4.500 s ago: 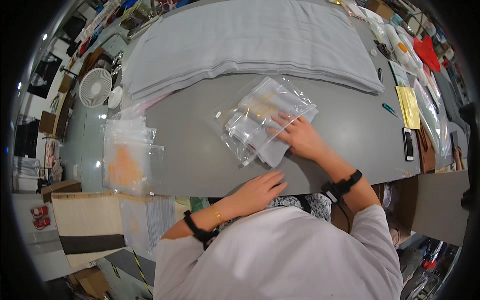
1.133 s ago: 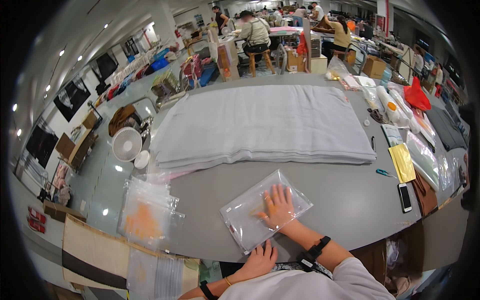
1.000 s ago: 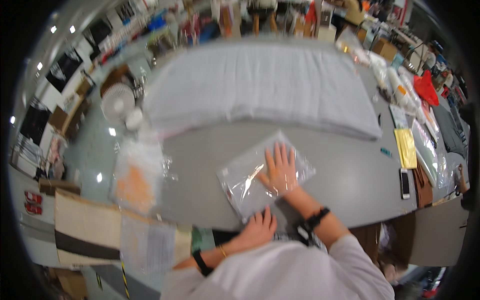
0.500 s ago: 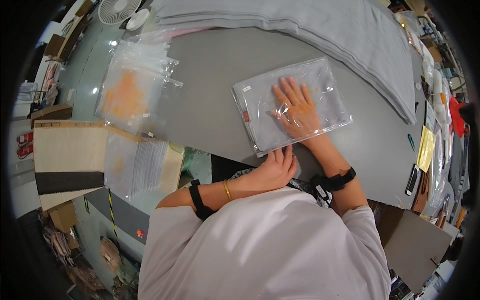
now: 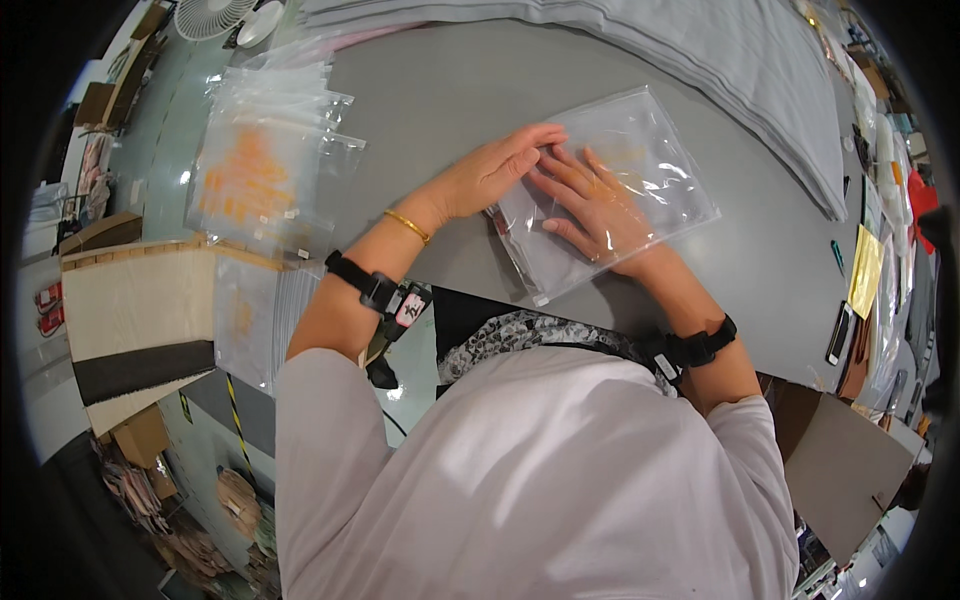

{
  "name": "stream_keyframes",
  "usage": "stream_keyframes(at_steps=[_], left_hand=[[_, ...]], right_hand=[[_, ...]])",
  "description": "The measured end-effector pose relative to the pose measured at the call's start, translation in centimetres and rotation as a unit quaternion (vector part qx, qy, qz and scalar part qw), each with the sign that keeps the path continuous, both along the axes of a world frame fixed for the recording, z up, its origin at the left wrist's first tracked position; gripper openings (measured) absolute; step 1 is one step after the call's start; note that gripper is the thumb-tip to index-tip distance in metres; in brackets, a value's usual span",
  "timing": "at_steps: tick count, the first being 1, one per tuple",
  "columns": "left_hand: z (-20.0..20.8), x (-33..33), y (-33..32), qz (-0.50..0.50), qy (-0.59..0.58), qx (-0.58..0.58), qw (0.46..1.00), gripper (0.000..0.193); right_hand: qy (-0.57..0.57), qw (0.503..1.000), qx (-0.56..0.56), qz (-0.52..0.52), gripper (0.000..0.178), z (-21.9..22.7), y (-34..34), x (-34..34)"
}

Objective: The person repeatedly folds light gray garments on a table and places each folded item into a clear plastic bag. The person then stacks the packaged items on a nearby surface. The process is repeated multiple times with consistent folding and bagging.

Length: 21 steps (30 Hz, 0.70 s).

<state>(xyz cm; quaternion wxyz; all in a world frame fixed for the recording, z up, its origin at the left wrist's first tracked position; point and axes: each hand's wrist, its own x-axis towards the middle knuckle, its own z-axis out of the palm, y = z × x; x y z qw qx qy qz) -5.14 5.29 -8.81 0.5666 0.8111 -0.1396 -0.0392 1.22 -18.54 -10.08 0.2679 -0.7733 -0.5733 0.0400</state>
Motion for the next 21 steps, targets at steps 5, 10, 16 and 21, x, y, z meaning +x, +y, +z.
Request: stream_keyframes(at_steps=[5,10,16,21], left_hand=[[-2.9,0.5,0.1,-0.010,0.011,-0.043,0.999,0.071],[-2.7,0.5,-0.1,0.000,0.012,-0.047,0.999,0.076],[-2.8,0.8,-0.1,0.002,0.026,-0.060,0.998,0.078],[-2.7,0.9,-0.2,-0.001,0.020,-0.073,0.997,0.076]], right_hand=[[0.250,0.961,0.024,-0.119,0.026,0.7,0.7,-2.2],[0.186,0.966,0.062,-0.167,0.027,0.6,2.6,-3.0],[0.103,0.975,0.032,-0.192,0.026,0.5,3.5,-3.5],[0.229,0.944,0.061,-0.231,0.016,0.3,3.5,-3.3]])
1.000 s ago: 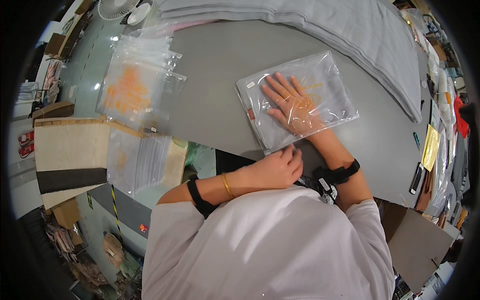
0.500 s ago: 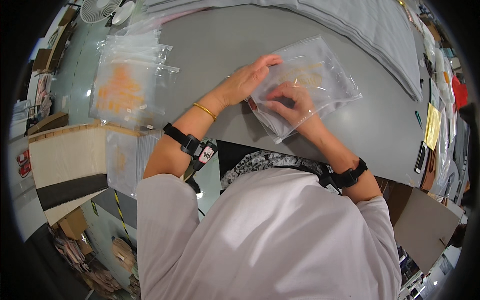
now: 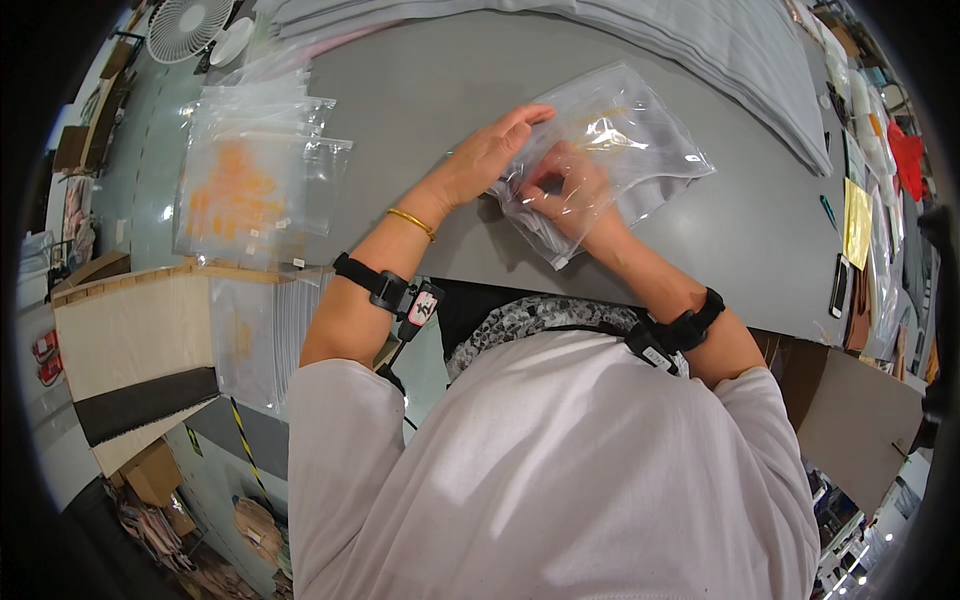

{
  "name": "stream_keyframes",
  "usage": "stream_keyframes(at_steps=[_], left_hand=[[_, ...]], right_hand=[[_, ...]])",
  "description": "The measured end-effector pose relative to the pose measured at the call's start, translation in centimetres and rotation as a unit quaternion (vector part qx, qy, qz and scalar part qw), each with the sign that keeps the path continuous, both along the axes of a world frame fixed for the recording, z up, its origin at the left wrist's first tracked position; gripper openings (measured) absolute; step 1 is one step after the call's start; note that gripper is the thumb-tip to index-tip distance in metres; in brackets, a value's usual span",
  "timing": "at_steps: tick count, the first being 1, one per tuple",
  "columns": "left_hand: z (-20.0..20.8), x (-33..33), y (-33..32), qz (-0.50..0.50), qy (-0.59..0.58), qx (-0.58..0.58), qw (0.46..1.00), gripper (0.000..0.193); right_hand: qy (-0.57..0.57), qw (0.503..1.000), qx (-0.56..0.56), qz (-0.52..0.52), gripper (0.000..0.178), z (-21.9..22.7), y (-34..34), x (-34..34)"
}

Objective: The person repeatedly folds light gray garments on a table and places each folded item into a clear plastic bag. The person then stacks the packaged items on a nearby surface. The process is repeated multiple times with consistent folding and bagging.

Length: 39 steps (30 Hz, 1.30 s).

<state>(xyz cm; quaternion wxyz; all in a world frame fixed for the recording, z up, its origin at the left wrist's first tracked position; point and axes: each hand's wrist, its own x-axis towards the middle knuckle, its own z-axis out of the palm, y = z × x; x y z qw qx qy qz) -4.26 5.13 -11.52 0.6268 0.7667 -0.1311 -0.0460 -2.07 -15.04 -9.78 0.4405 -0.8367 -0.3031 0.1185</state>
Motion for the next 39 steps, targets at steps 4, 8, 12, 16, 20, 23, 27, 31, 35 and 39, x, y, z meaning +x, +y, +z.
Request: stream_keyframes(at_steps=[4,8,12,16,20,23,27,31,35,39], left_hand=[[-0.1,0.2,0.1,-0.005,0.001,-0.012,1.000,0.071],[-0.3,0.1,0.1,0.004,0.005,0.015,1.000,0.069],[0.2,-0.1,0.2,-0.012,-0.004,0.026,1.000,0.067],[1.1,0.4,0.5,-0.064,-0.117,0.091,0.987,0.064],[1.1,0.9,0.1,-0.102,-0.123,0.137,0.978,0.064],[0.8,1.0,0.0,-0.097,-0.124,0.156,0.975,0.065],[1.4,1.1,0.8,-0.044,0.028,-0.026,0.998,0.063],[2.4,1.2,0.4,-0.029,0.019,-0.073,0.997,0.056],[1.7,1.2,-2.9,-0.191,-0.252,0.362,0.877,0.054],[1.7,1.4,-4.1,-0.067,-0.256,0.279,0.923,0.059]], right_hand=[[-0.026,1.000,0.006,-0.006,0.014,-0.4,-0.6,0.5],[-0.061,0.988,0.035,0.141,0.021,-0.5,-1.9,0.8],[-0.154,0.941,-0.089,0.287,0.039,-0.5,-3.9,0.8],[-0.316,0.875,-0.126,0.344,0.053,-1.2,-5.2,0.5],[-0.331,0.867,-0.141,0.344,0.055,-1.9,-4.8,0.2],[-0.336,0.865,-0.133,0.347,0.059,-1.3,-4.6,0.1],[-0.274,0.898,-0.130,0.318,0.061,0.8,-6.6,-0.2],[-0.259,0.890,-0.206,0.314,0.060,1.0,-8.7,-0.4],[-0.291,0.892,-0.144,0.316,0.059,-1.4,-7.7,-0.2],[-0.311,0.896,-0.136,0.287,0.055,-2.2,-6.1,-0.3]])
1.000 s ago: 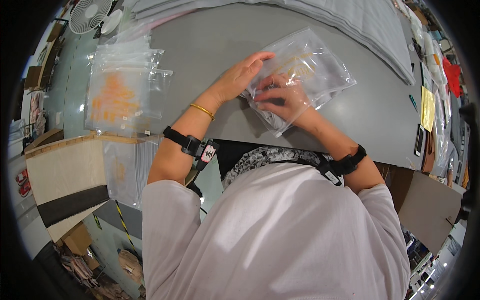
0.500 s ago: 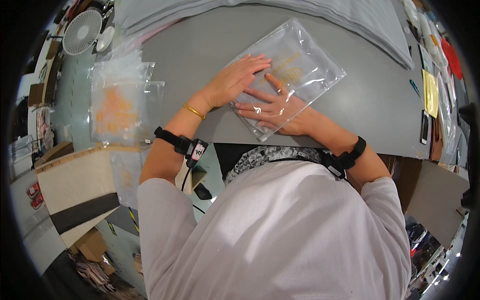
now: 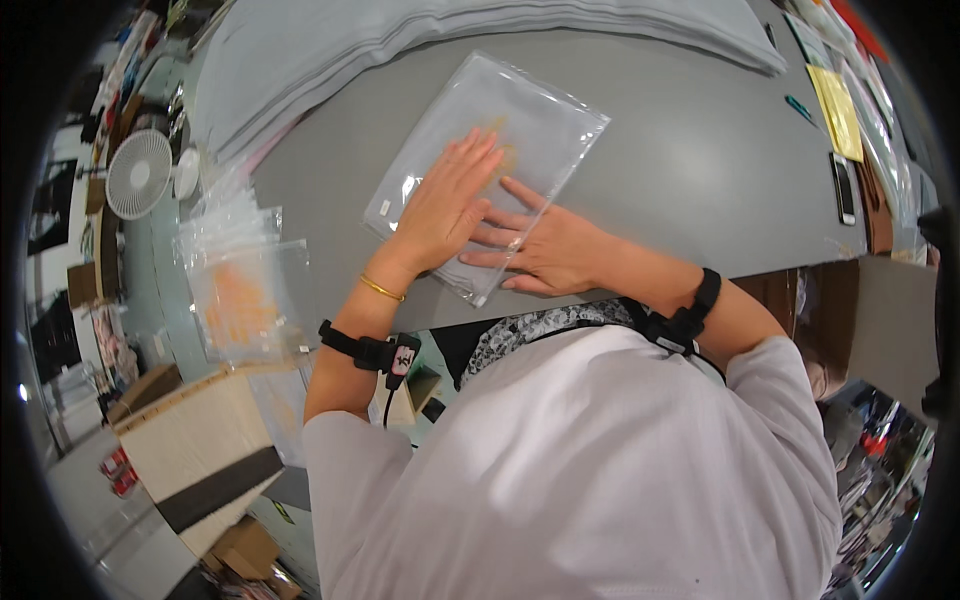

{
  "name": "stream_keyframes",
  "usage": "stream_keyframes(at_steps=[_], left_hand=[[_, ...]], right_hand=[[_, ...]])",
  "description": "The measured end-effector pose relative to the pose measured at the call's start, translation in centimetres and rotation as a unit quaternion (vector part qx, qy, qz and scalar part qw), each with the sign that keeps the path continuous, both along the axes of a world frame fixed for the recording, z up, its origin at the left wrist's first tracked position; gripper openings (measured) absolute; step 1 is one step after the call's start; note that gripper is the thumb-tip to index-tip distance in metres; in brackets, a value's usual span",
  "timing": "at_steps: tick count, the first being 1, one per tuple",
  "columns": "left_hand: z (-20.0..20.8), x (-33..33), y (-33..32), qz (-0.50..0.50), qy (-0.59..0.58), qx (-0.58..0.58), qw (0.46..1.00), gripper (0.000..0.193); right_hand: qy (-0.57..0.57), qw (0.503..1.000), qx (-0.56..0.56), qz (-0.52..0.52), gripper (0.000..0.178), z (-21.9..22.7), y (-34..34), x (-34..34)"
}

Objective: The person repeatedly folds light gray garments on a table and places each folded item into a clear plastic bag. The person then stacks the packaged items on a nearby surface. The process is repeated multiple times with consistent folding and bagging.

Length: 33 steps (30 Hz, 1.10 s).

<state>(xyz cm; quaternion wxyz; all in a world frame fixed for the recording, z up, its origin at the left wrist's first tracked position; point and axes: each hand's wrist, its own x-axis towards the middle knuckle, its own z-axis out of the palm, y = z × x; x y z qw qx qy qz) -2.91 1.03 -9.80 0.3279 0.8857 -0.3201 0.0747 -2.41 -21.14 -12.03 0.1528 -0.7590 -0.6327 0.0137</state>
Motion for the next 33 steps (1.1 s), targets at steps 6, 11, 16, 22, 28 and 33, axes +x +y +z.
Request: stream_keyframes(at_steps=[6,11,16,22,28,33], left_hand=[[1.2,0.1,1.0,0.002,0.007,0.088,0.996,0.066],[0.9,-0.7,-0.5,-0.040,0.026,0.192,0.980,0.073],[0.7,-0.7,-1.9,-0.091,0.045,0.199,0.975,0.078],[0.6,-0.8,-2.2,-0.083,0.036,0.207,0.974,0.076],[0.3,-1.1,-2.7,-0.084,0.011,0.237,0.968,0.072],[1.1,-2.7,-2.3,-0.055,-0.066,0.237,0.968,0.062]], right_hand=[[-0.015,0.996,0.016,-0.089,0.057,1.3,-3.1,0.8],[-0.048,0.966,0.030,-0.253,0.073,0.2,-6.9,3.0],[-0.065,0.978,-0.037,-0.197,0.083,0.2,-6.4,6.6],[-0.103,0.980,0.026,-0.169,0.080,0.4,-6.4,8.1],[-0.107,0.976,-0.019,-0.186,0.077,0.7,-9.6,6.3],[-0.069,0.973,0.053,-0.215,0.077,-0.4,-7.0,6.5]])
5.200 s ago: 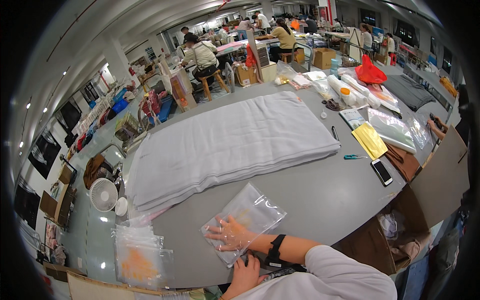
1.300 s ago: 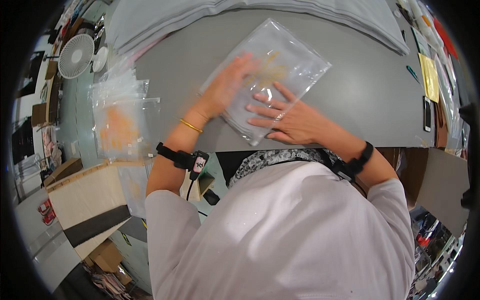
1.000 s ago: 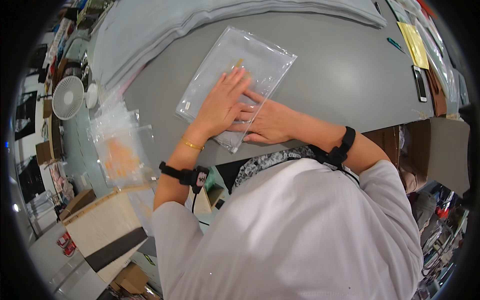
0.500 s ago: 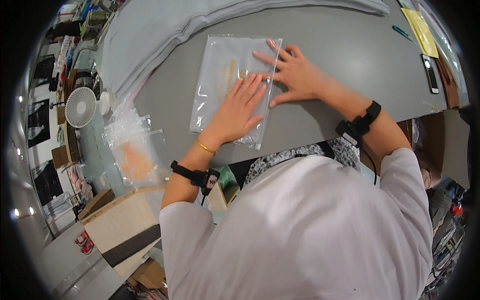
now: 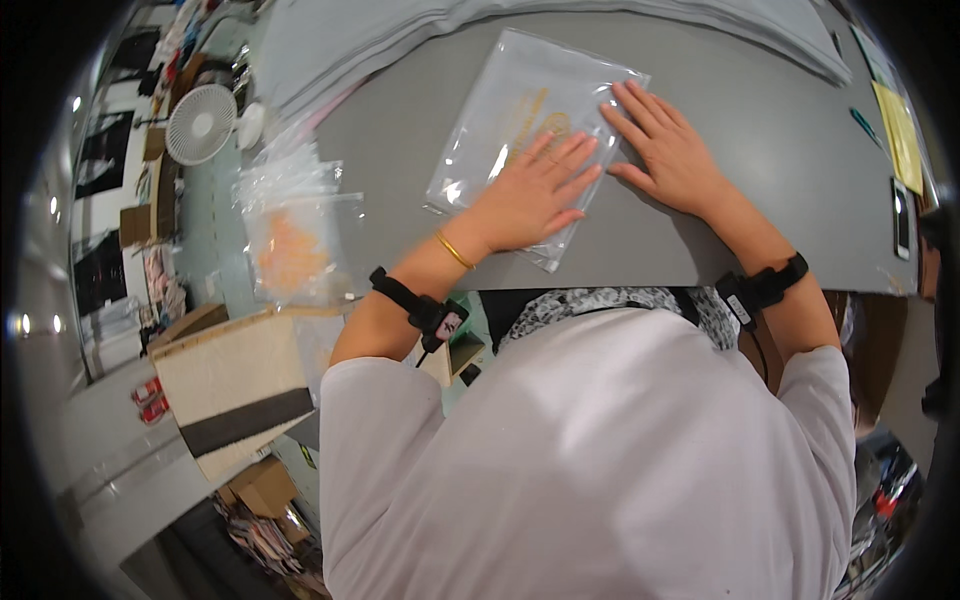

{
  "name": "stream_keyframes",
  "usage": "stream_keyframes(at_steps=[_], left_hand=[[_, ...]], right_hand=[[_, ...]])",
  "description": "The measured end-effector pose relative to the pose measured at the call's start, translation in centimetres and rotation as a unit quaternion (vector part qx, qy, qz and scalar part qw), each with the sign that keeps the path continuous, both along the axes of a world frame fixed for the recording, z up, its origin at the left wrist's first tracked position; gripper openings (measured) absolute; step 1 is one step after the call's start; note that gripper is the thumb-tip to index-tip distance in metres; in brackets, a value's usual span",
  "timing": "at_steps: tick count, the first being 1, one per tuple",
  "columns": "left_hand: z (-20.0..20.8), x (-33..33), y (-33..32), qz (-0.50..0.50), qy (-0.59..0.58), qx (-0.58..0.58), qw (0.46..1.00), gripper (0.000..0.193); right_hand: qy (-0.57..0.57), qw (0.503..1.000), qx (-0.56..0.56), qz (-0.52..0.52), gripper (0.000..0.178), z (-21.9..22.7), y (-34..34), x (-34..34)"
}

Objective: The person repeatedly folds light gray garments on a table and places each folded item into a clear plastic bag. The person then stacks the packaged items on a nearby surface. The process is repeated multiple times with consistent folding and bagging.

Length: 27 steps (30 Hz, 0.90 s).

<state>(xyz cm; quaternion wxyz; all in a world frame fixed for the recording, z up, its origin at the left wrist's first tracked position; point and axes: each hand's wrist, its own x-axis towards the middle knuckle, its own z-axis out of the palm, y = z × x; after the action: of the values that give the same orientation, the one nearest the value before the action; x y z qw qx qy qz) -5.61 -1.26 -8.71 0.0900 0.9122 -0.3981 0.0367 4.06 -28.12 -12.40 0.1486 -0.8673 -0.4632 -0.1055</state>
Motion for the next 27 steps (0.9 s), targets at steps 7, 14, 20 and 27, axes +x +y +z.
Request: stream_keyframes(at_steps=[7,14,20,27], left_hand=[[0.4,-7.6,2.5,-0.004,0.052,-0.060,0.997,0.032],[-1.7,-8.0,1.2,0.027,-0.089,-0.065,0.994,0.020],[-2.0,-9.5,1.0,0.078,-0.046,-0.120,0.989,0.020],[-3.5,-11.7,3.7,0.062,-0.053,-0.168,0.982,0.018]], right_hand=[[0.010,1.000,0.007,0.007,0.067,1.2,0.8,-0.5],[0.063,0.957,0.079,0.272,0.033,3.0,4.5,-7.6],[-0.063,0.946,0.038,0.315,0.014,0.2,5.4,-5.8],[-0.134,0.970,0.014,0.200,0.023,2.9,-2.8,6.1]])
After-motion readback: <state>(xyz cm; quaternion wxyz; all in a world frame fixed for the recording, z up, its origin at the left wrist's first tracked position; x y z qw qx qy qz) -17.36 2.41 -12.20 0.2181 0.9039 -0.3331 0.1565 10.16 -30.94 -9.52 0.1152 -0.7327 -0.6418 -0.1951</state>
